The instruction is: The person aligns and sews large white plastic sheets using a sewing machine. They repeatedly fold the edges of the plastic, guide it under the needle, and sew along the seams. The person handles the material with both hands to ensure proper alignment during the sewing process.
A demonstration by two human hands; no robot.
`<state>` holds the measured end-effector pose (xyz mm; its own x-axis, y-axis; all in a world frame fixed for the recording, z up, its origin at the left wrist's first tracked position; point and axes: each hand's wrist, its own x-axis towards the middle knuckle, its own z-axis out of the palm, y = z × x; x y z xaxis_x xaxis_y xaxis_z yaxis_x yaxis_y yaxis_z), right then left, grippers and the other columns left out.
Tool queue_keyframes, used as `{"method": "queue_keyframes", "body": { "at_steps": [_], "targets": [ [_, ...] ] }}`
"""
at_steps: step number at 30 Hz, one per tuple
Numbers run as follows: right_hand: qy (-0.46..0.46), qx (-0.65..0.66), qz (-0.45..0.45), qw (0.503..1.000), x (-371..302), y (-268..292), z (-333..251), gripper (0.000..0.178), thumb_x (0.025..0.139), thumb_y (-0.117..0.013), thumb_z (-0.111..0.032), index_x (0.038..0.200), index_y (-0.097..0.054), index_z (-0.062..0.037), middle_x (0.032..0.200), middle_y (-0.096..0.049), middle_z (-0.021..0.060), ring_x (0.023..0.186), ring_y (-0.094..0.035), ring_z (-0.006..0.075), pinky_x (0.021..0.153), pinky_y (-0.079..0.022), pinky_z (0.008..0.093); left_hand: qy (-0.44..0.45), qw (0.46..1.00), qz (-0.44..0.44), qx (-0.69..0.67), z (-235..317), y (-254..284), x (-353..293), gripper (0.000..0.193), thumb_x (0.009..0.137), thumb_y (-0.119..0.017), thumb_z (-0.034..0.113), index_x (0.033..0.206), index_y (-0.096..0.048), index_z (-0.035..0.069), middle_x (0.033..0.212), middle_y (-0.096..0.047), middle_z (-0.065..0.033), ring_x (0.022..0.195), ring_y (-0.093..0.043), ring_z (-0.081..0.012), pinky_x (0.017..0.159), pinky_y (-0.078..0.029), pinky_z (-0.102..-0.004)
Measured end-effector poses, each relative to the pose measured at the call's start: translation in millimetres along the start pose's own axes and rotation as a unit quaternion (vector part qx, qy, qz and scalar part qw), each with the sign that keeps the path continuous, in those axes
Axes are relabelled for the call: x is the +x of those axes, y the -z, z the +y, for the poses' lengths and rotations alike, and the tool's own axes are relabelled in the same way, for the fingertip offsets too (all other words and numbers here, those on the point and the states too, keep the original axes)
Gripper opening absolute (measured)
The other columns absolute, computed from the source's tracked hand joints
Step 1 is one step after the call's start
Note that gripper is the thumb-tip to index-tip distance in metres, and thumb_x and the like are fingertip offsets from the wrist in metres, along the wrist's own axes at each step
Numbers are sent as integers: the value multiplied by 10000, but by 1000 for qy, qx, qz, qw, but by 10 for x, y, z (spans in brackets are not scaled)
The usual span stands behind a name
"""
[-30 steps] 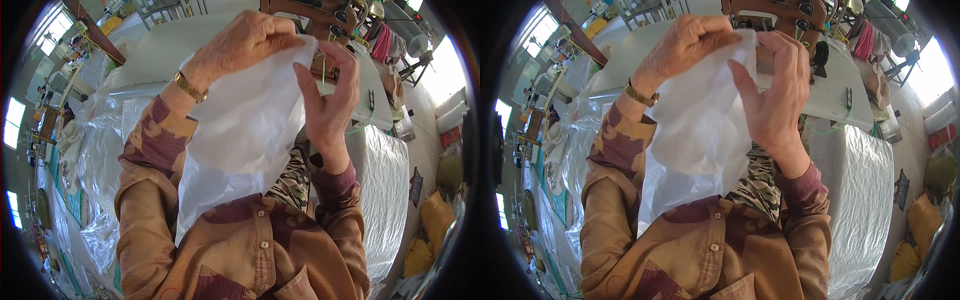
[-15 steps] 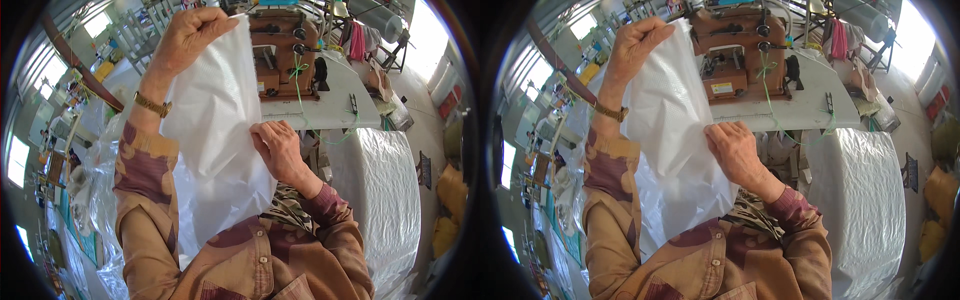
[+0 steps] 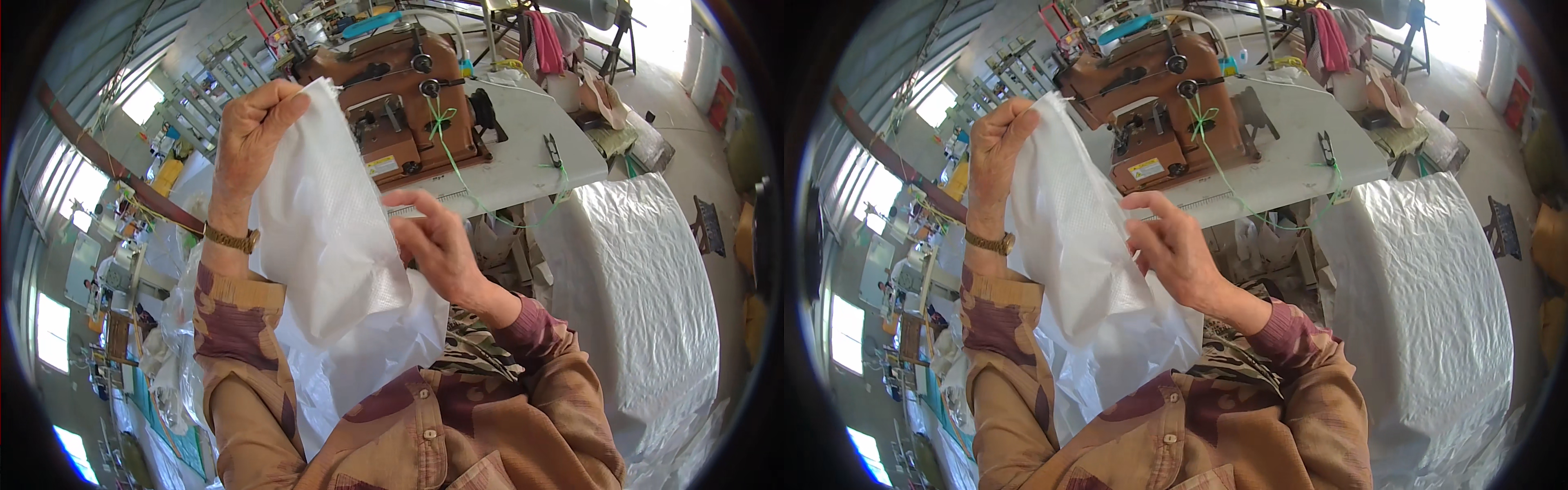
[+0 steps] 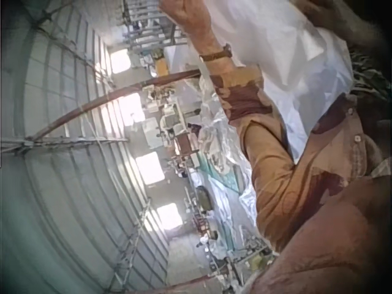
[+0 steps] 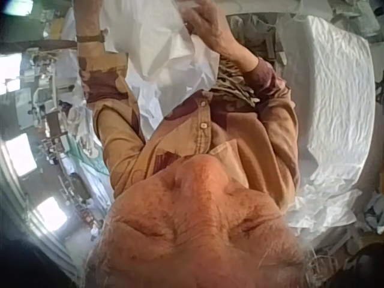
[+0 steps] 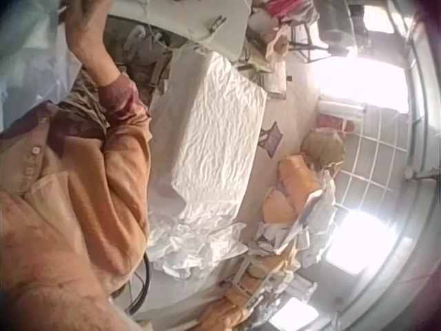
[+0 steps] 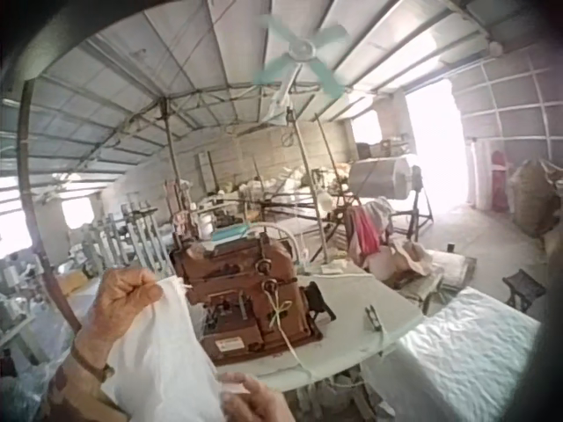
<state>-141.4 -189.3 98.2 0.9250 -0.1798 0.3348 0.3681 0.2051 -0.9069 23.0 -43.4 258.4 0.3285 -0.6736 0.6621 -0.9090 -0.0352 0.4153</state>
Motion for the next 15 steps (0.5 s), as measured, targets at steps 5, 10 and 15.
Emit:
{"method": "queue_keyframes", "body": {
  "at_steps": [5, 10, 15],
  "targets": [
    [85, -149, 15, 985, 148, -79, 73, 224, 911, -658, -106, 1106, -575, -34, 761, -603, 47, 611, -524, 90, 572, -452, 295, 25, 999, -21, -31, 70, -24, -22, 269, 954, -686, 268, 881, -693, 9, 732, -588, 59, 693, -459, -26, 623, -367, -200],
    [184, -5, 46, 982, 125, -103, 167, 124, 940, -659, -126, 943, -572, -37, 757, -569, -5, 634, -504, 75, 585, -442, 263, 66, 995, 22, -75, 96, 14, -109, 276, 935, -708, 293, 875, -704, 23, 734, -592, 63, 685, -463, -29, 632, -362, -194],
    [81, 122, 29, 989, 99, 51, 191, 129, 981, -615, -109, 872, -557, -70, 697, -501, -73, 622, -446, 3, 561, -392, 196, 81, 990, 53, -106, 124, -18, -147, 239, 935, -702, 259, 886, -713, 25, 738, -591, 76, 686, -456, -17, 627, -356, -186]
  ]
}}
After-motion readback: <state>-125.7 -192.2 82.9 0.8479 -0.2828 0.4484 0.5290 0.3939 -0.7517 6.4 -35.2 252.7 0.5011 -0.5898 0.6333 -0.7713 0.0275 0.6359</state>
